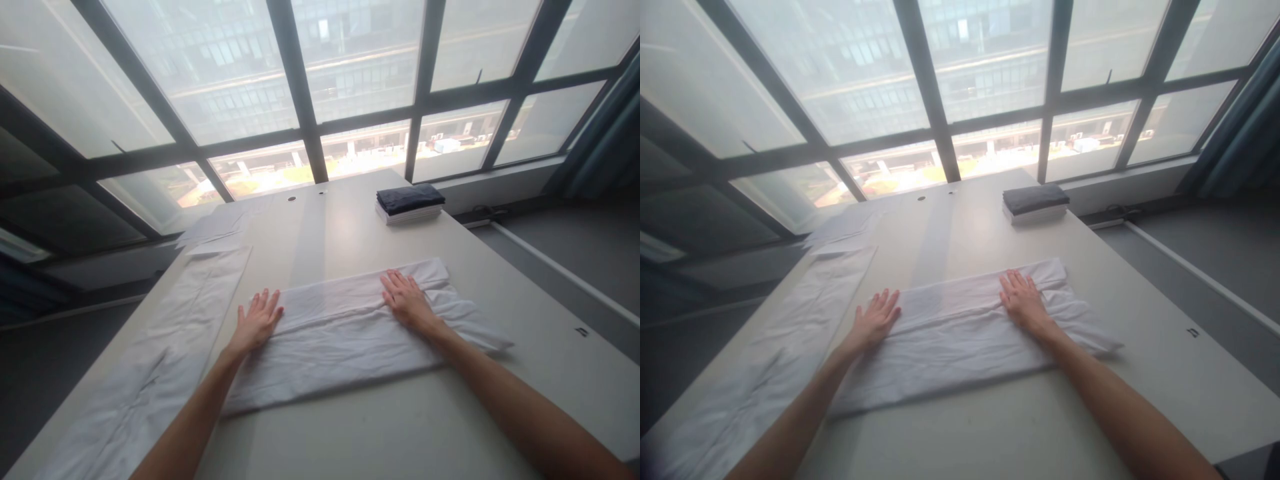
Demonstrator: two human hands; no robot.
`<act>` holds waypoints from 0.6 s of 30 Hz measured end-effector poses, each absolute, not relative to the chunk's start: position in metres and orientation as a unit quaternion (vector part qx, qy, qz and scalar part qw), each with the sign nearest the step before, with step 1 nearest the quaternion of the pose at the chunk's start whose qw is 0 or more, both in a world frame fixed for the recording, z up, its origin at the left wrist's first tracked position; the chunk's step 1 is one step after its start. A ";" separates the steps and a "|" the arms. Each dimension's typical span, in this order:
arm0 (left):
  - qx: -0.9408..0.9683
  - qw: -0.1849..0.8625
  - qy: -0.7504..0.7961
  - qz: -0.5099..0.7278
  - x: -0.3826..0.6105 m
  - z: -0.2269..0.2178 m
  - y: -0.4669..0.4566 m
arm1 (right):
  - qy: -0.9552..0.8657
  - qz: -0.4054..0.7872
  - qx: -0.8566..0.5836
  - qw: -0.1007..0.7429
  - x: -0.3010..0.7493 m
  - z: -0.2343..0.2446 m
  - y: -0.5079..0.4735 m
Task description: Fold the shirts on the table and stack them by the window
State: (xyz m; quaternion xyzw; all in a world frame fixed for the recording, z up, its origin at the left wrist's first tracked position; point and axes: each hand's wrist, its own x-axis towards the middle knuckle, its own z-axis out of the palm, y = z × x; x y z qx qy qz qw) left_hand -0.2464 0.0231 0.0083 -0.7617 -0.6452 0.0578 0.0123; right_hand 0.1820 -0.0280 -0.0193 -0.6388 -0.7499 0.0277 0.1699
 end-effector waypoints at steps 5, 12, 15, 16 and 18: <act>-0.792 0.042 -0.609 -0.014 -0.173 0.029 0.016 | -0.749 0.034 -0.638 0.174 0.181 -0.018 -0.028; -0.899 -0.052 -0.429 -0.071 -0.024 0.023 -0.012 | -0.749 0.046 -0.632 0.195 0.185 -0.019 -0.028; -0.910 -0.061 -0.405 -0.067 0.002 0.010 -0.020 | -0.735 0.071 -0.622 0.258 0.185 -0.022 -0.027; -0.911 -0.060 -0.403 -0.065 0.005 0.005 -0.021 | -0.725 0.082 -0.617 0.294 0.185 -0.021 -0.026; -0.913 -0.056 -0.400 -0.065 0.006 -0.001 -0.022 | -0.691 0.105 -0.604 0.382 0.188 -0.019 -0.024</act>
